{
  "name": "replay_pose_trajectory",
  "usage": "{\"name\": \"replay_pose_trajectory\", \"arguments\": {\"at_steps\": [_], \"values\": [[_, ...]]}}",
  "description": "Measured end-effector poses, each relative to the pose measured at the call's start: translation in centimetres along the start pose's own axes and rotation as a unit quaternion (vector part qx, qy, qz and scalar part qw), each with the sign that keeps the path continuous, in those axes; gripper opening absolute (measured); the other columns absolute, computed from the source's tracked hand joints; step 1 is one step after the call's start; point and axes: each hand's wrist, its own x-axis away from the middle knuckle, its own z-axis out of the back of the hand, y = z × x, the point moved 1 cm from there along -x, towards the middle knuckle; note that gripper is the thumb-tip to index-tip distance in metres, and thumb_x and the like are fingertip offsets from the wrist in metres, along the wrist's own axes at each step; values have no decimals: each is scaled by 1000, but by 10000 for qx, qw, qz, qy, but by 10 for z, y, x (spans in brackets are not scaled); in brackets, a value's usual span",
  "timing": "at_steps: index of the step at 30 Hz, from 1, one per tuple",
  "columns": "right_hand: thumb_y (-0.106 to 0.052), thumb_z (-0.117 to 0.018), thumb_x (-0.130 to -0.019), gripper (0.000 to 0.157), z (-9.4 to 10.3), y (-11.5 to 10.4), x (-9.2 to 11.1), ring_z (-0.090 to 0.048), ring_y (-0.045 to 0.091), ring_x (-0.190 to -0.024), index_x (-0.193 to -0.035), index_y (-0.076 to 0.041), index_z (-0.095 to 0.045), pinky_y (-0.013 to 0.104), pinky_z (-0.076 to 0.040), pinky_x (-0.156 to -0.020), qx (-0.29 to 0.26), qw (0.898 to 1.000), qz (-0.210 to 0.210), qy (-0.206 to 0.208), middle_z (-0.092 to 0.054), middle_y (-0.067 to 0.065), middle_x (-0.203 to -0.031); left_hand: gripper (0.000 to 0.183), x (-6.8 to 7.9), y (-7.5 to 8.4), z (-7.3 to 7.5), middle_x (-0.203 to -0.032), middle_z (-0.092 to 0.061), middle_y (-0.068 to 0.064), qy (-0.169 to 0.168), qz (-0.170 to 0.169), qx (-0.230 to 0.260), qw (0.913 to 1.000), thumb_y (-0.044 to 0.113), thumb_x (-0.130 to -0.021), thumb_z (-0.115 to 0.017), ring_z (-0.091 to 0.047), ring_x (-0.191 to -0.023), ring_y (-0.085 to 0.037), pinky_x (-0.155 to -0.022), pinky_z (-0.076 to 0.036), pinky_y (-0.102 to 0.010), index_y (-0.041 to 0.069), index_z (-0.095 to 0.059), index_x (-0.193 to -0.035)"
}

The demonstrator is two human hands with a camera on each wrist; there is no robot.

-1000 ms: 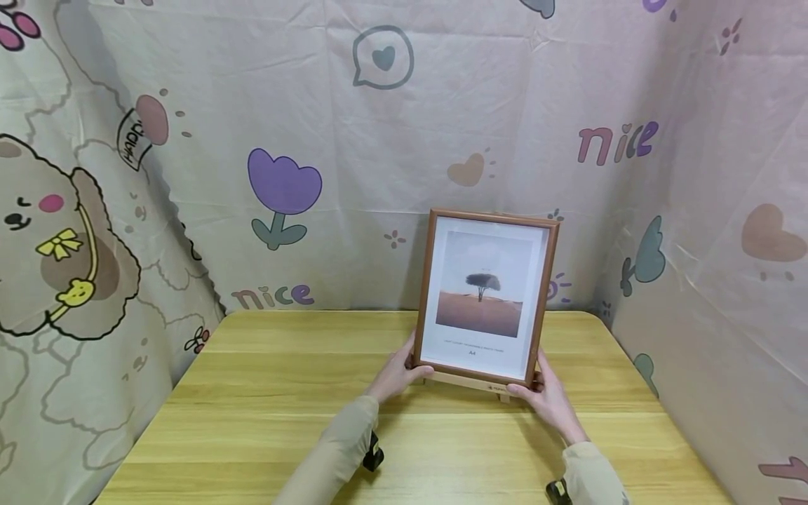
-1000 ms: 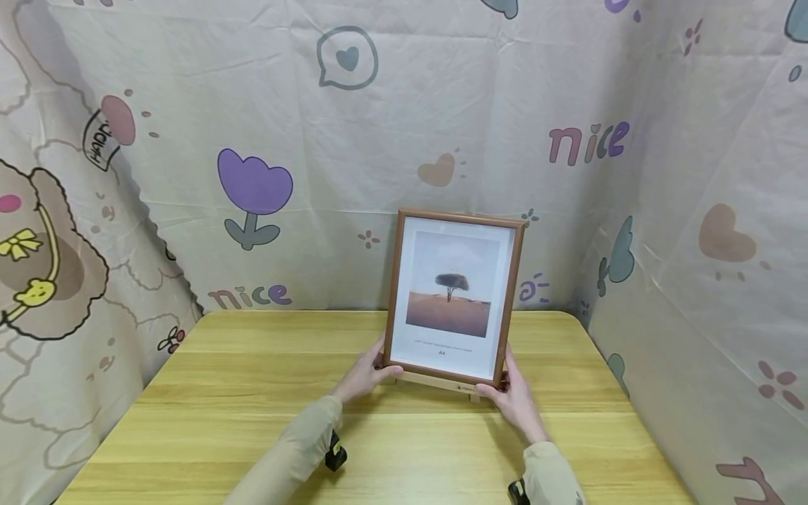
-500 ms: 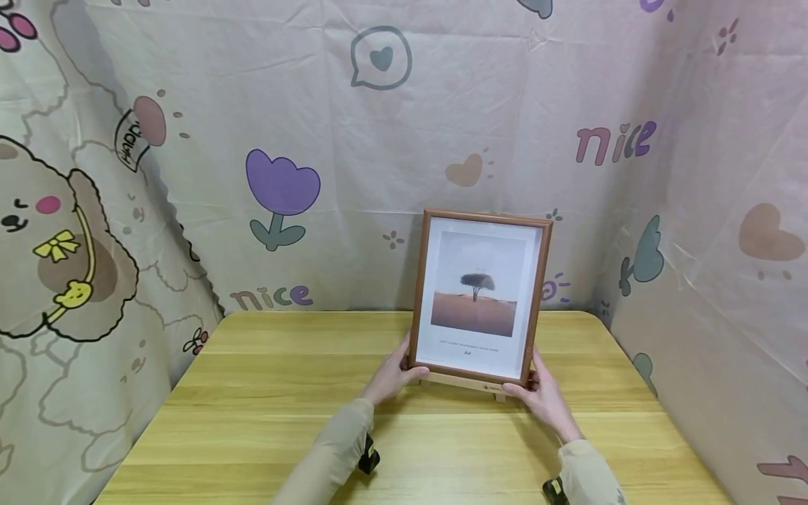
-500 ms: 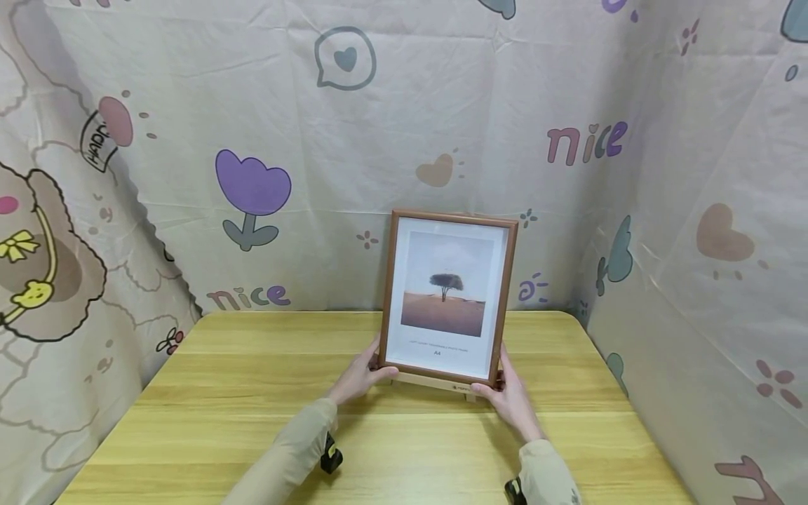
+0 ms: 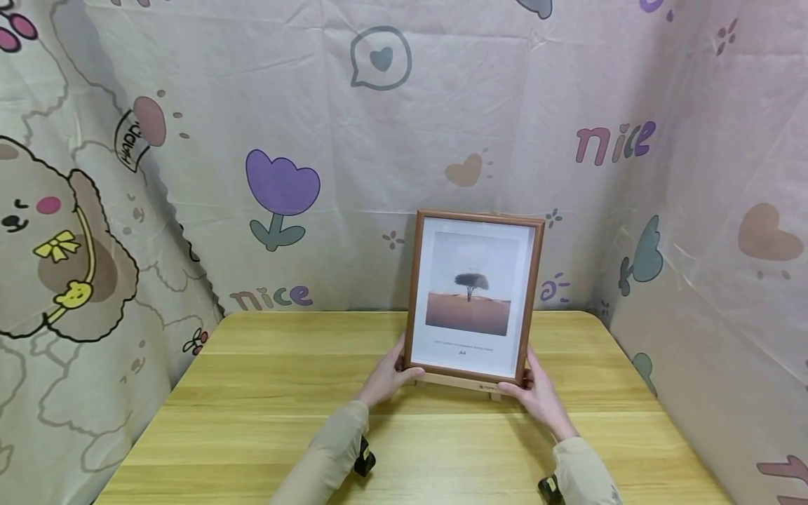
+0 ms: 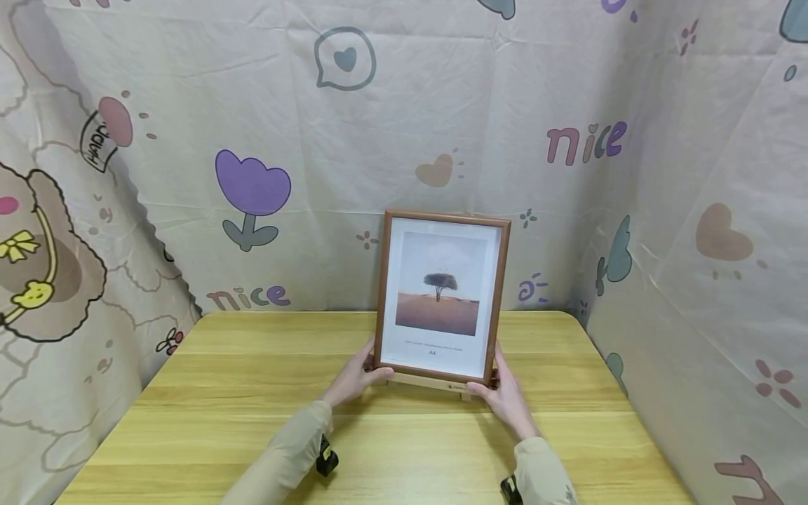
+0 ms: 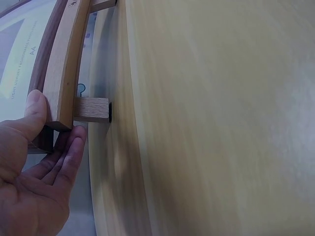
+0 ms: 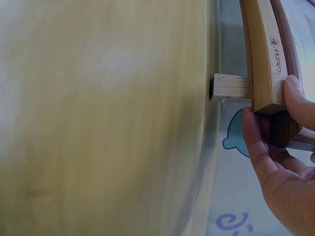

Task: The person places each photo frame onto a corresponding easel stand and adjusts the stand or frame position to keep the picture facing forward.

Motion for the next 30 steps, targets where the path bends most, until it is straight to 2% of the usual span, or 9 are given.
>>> {"name": "replay_pose_trajectory", "arguments": {"at_steps": [9, 11, 13, 15, 18, 20, 24, 28, 30], "values": [[-14, -80, -85, 109, -3, -2, -3, -68, 44, -107, -163, -9, -5, 48, -57, -93, 23, 10000, -41, -67, -61, 39, -126, 97, 3, -3, 3, -76, -49, -3, 22, 173, 48, 9998, 36, -93, -71, -45, -67, -11, -62, -42, -23, 9, -10, -163], [-14, -80, -85, 109, -4, -3, -4, -68, 44, -107, -163, -9, -5, 50, -57, -93, 20, 10000, -49, -85, -61, 39, -125, 97, 4, -4, 3, -83, -56, -11, 43, 201, -8, 9998, 38, -92, -70, -45, -63, -10, -68, -46, -26, 8, -10, -162], [-15, -80, -85, 109, -5, -2, -5, -68, 44, -106, -163, -8, -5, 50, -57, -94, 34, 9999, -54, -97, -62, 39, -124, 98, 5, -6, 4, -100, -63, -21, 63, 260, -50, 9996, 40, -92, -70, -45, -58, -9, -75, -49, -29, 7, -10, -162], [-15, -80, -85, 109, -6, -3, -6, -68, 44, -106, -163, -9, -4, 51, -56, -94, 31, 9999, -56, -120, -61, 39, -124, 98, 5, -7, 4, -105, -62, -26, 75, 308, -48, 9995, 41, -92, -70, -44, -56, -9, -76, -50, -31, 7, -11, -162], [-15, -80, -85, 109, -7, -3, -7, -68, 43, -106, -163, -9, -5, 51, -56, -95, 41, 9999, -56, -126, -61, 39, -125, 99, 7, -7, 6, -91, -58, -17, 62, 404, 23, 9992, 41, -92, -70, -42, -54, -9, -68, -48, -27, 8, -10, -162], [-16, -81, -85, 109, -8, -3, -7, -69, 43, -106, -163, -9, -5, 50, -57, -94, 30, 9999, -48, -118, -62, 38, -124, 98, 7, -7, 7, -77, -47, -6, 52, 386, 102, 9992, 39, -92, -70, -41, -56, -9, -60, -43, -24, 7, -9, -162], [-14, -81, -84, 109, -10, -3, -8, -70, 40, -103, -163, -10, -6, 43, -59, -89, -56, 9999, -15, -133, -64, 36, -121, 98, 9, -7, 10, -73, -42, 1, 77, 280, 194, 9994, 37, -92, -71, -43, -57, -10, -54, -41, -21, 4, -10, -162], [-14, -81, -84, 109, -11, -5, -8, -70, 37, -101, -163, -12, -7, 33, -58, -85, -103, 9998, -40, -146, -66, 34, -119, 98, 10, -7, 11, -82, -54, -9, 96, 289, 189, 9994, 38, -92, -71, -44, -57, -11, -55, -44, -24, 6, -10, -162], [-14, -81, -84, 108, -12, -6, -7, -71, 37, -101, -163, -12, -8, 30, -57, -84, -121, 9998, -58, -133, -66, 34, -119, 98, 11, -8, 12, -101, -63, -20, 124, 281, 129, 9994, 39, -92, -71, -46, -61, -11, -60, -47, -25, 7, -11, -162]]}}
